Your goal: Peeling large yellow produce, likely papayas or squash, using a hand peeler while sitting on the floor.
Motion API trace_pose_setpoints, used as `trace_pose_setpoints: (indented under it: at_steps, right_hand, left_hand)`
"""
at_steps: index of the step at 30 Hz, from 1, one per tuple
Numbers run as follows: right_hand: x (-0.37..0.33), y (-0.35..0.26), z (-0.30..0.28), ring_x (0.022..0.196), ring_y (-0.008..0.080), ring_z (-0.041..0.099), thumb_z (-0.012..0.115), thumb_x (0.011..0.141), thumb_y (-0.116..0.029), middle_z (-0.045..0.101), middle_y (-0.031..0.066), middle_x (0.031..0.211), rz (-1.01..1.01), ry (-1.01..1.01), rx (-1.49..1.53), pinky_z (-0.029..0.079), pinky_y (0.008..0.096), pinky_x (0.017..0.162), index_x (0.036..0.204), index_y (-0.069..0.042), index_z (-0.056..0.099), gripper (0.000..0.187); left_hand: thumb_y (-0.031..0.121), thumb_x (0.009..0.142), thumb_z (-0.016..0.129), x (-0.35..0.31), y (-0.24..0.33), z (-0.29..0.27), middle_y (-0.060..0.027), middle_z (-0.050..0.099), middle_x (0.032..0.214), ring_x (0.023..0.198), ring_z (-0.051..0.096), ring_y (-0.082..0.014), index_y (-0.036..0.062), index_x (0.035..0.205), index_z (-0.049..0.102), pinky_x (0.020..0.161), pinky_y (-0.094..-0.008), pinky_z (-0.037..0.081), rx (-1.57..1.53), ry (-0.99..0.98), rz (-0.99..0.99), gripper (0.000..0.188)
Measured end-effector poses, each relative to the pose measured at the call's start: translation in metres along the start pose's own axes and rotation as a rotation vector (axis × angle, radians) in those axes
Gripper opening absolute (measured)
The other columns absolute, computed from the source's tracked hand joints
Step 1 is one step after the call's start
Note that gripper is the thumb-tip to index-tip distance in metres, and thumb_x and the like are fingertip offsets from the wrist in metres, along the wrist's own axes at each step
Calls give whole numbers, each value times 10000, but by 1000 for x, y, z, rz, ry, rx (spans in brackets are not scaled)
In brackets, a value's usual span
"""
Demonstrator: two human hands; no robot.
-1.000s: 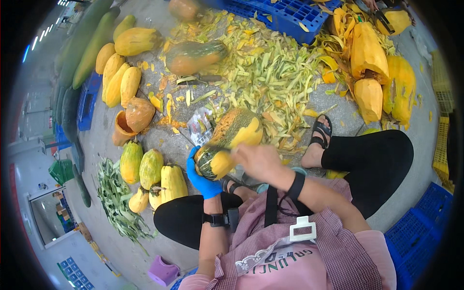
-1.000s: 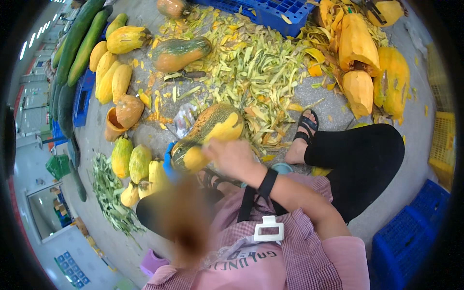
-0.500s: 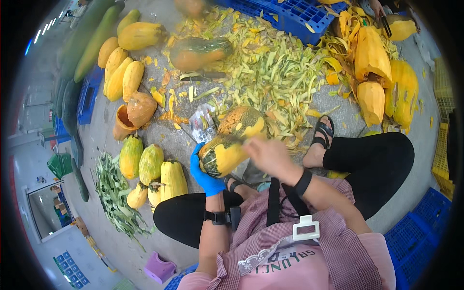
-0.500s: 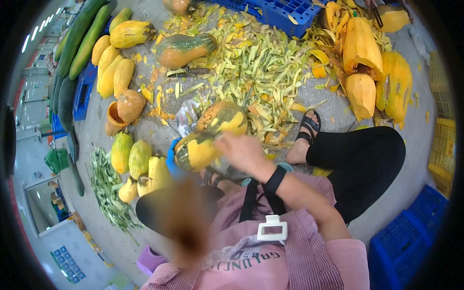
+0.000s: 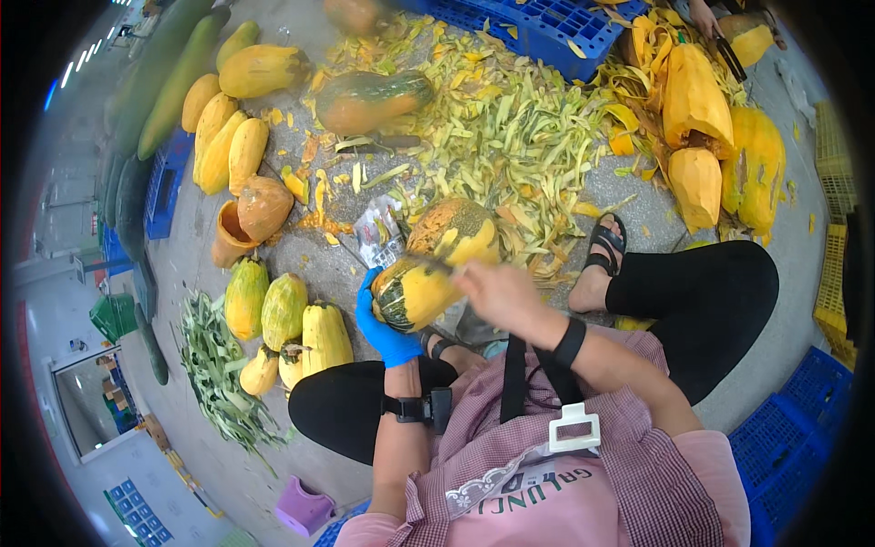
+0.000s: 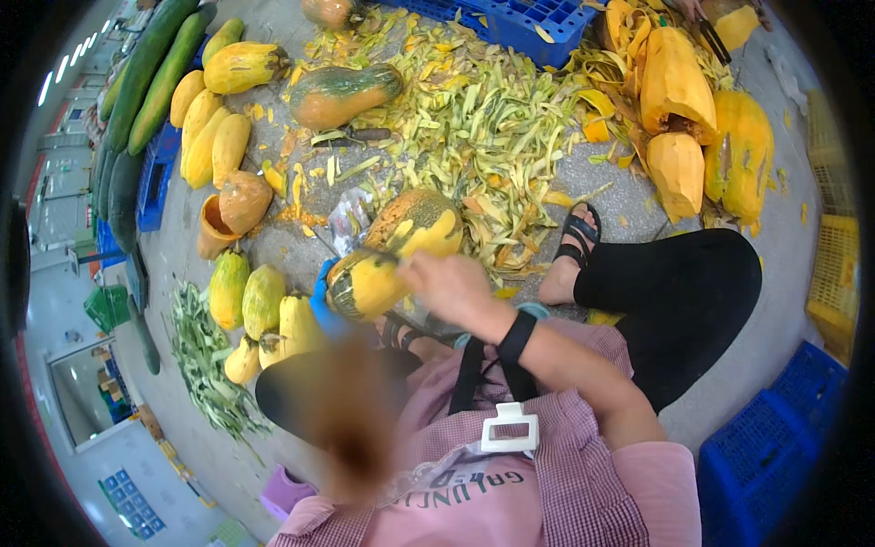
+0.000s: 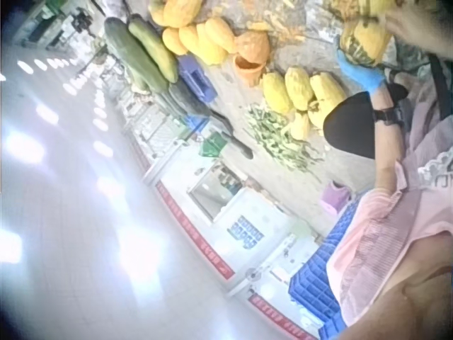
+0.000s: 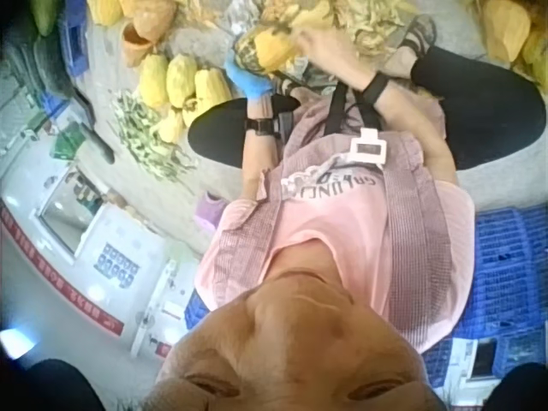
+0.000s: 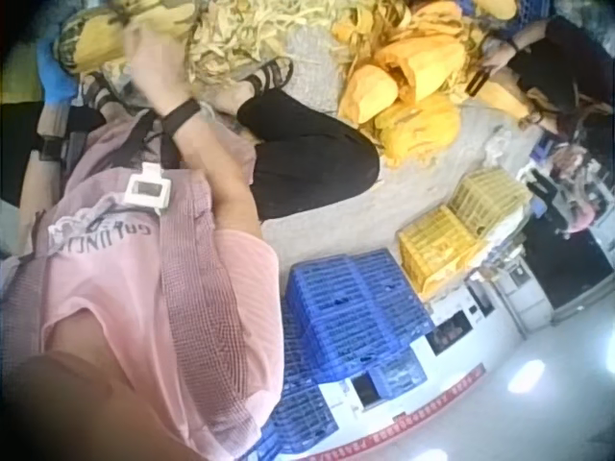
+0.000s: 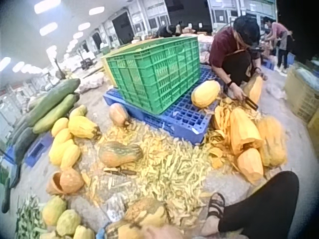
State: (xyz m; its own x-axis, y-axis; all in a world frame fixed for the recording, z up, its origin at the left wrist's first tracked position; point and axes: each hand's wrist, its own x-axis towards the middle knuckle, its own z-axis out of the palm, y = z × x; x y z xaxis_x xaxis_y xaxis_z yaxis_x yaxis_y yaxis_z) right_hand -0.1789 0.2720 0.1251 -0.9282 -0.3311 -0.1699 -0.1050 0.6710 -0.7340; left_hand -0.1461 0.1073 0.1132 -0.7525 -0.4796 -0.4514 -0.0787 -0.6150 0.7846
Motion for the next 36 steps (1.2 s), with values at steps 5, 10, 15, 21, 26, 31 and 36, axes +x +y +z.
trace_pose_setpoints:
  at_steps: [5, 10, 15, 21, 26, 31, 36]
  right_hand:
    - [-7, 2, 17, 539, 298, 558, 424, 815, -362, 554, 143, 577, -23, -28, 80, 428, 421, 489, 771, -95, 515, 285]
    - [21, 54, 2, 519, 315, 542, 458, 804, -340, 543, 135, 559, 19, 66, -178, 417, 406, 458, 768, -61, 500, 284]
    - [26, 41, 23, 541, 307, 543, 473, 795, -316, 560, 134, 619, 27, 196, -189, 412, 400, 471, 752, -64, 482, 255]
    - [27, 112, -6, 622, 317, 557, 372, 834, -336, 574, 147, 698, 442, 174, -21, 432, 393, 542, 845, -98, 561, 305]
    - [2, 7, 0, 555, 332, 541, 463, 806, -320, 540, 157, 599, -51, 23, 81, 421, 409, 491, 810, -95, 537, 236]
    - [5, 21, 21, 501, 326, 534, 443, 813, -344, 522, 148, 528, 19, 11, -16, 414, 416, 445, 779, -81, 508, 274]
    - [41, 75, -15, 530, 293, 558, 386, 841, -310, 548, 145, 553, 109, 126, -268, 436, 395, 458, 789, -29, 514, 313]
  left_hand:
    - [269, 792, 415, -9, 0, 9, -159, 507, 1038, 930, 518, -260, -11, 1055, 466, 808, -377, 429, -26, 47, 33, 388]
    - [268, 788, 420, -2, -3, 6, -162, 515, 1024, 930, 517, -265, -14, 1054, 468, 810, -379, 427, -40, -10, 5, 390]
    - [253, 789, 415, 3, 2, 1, -161, 525, 1010, 926, 518, -267, -25, 1050, 469, 820, -379, 420, -76, 2, 12, 384]
    - [240, 788, 409, 2, -13, 3, -158, 523, 1013, 917, 523, -264, -27, 1049, 471, 811, -380, 427, -58, 1, 28, 379]
    - [236, 781, 414, 3, -6, -4, -156, 522, 1006, 909, 525, -258, -21, 1040, 476, 808, -370, 430, -73, 26, 23, 371]
    - [235, 778, 424, -1, -4, -5, -160, 519, 1011, 916, 522, -259, -24, 1051, 470, 821, -368, 421, -108, -1, -4, 379]
    - [237, 794, 417, 4, -11, -3, -155, 524, 997, 913, 520, -245, -38, 1035, 481, 825, -354, 415, -44, -93, 51, 371]
